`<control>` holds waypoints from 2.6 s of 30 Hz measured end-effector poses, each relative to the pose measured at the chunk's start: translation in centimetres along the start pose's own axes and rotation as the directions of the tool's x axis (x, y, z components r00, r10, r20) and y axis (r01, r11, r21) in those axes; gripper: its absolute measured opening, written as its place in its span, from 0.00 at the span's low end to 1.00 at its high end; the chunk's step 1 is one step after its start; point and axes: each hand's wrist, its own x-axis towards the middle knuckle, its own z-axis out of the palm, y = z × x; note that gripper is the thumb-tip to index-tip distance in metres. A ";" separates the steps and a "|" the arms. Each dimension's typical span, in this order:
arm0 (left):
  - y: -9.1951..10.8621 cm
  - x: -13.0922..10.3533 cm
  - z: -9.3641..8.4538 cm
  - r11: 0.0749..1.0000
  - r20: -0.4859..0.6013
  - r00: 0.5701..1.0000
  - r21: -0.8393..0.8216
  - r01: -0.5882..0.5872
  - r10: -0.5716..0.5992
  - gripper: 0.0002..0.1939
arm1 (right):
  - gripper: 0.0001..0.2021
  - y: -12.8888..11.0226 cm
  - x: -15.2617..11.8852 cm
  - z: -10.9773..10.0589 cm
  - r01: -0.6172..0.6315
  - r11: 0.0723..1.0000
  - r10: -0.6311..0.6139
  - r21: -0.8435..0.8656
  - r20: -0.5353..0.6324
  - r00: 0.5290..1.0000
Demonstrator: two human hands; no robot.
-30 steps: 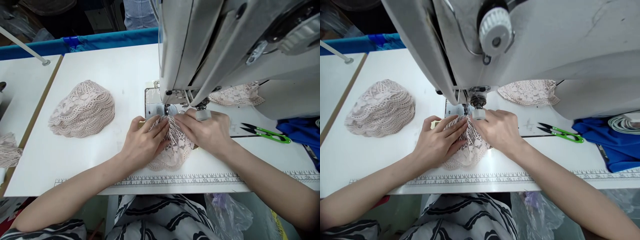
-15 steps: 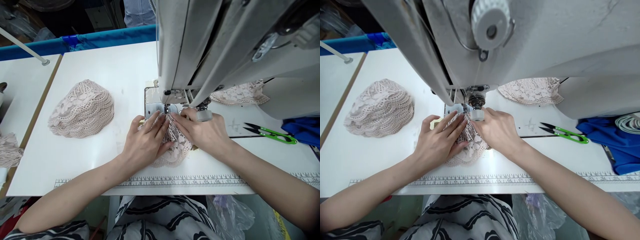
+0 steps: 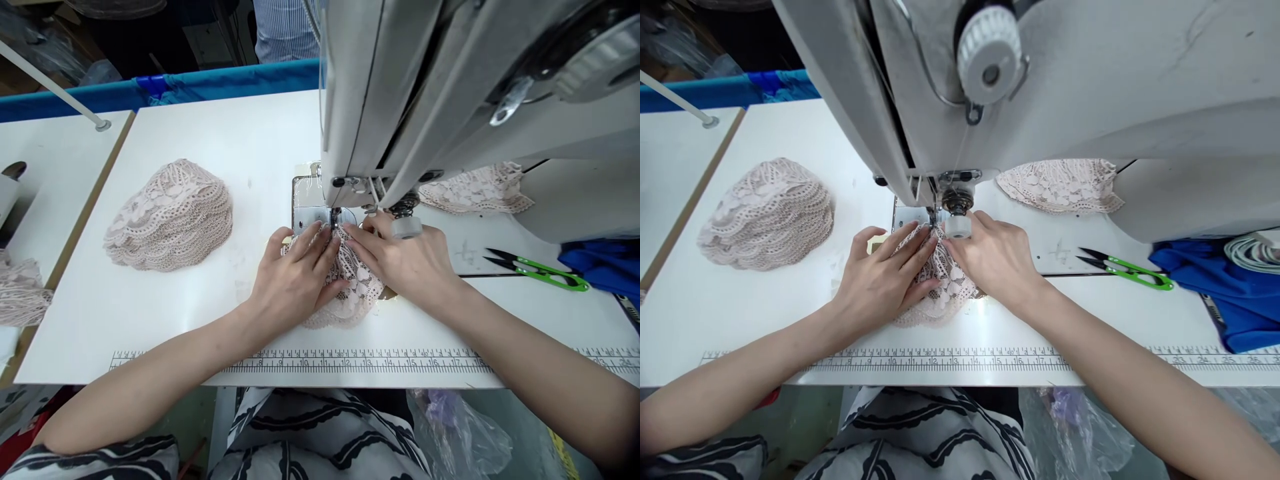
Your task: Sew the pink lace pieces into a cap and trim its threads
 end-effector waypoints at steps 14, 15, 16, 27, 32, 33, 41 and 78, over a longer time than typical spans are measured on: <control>-0.3 0.4 0.5 0.992 0.005 0.998 -0.109 0.059 -0.058 0.24 | 0.20 0.1 0.2 0.2 0.002 0.999 -0.003 -0.035 -0.047 0.999; -0.4 0.5 0.6 0.990 0.016 0.998 -0.124 0.066 -0.065 0.24 | 0.20 0.1 0.3 0.3 0.001 1.000 -0.002 -0.031 -0.050 0.999; -0.4 0.5 0.7 0.987 0.026 0.997 -0.140 0.073 -0.070 0.24 | 0.20 0.2 0.2 0.3 -0.001 0.999 -0.001 -0.032 -0.057 0.998; -1.6 0.7 -4.0 0.902 0.202 0.979 -0.426 0.066 0.024 0.14 | 0.08 1.5 -1.1 -2.5 0.082 0.891 -0.144 0.446 0.108 0.984; -0.6 0.3 -4.8 0.943 0.429 0.892 -0.332 0.007 0.145 0.14 | 0.06 2.0 -1.5 -3.0 0.094 0.826 -0.247 0.556 0.208 0.946; -0.2 0.2 -4.3 0.960 0.415 0.901 -0.280 -0.006 0.126 0.09 | 0.07 2.0 -1.5 -3.0 0.074 0.819 -0.232 0.569 0.209 0.950; -0.1 1.0 -1.2 0.945 0.238 0.969 -0.296 0.136 -0.064 0.12 | 0.16 1.0 -2.0 -3.0 0.116 0.848 -0.228 0.517 0.158 0.961; -4.3 4.0 0.1 0.902 0.237 0.935 -0.285 0.325 -0.262 0.13 | 0.22 0.5 -0.3 0.1 0.050 0.969 0.049 0.240 -0.390 0.920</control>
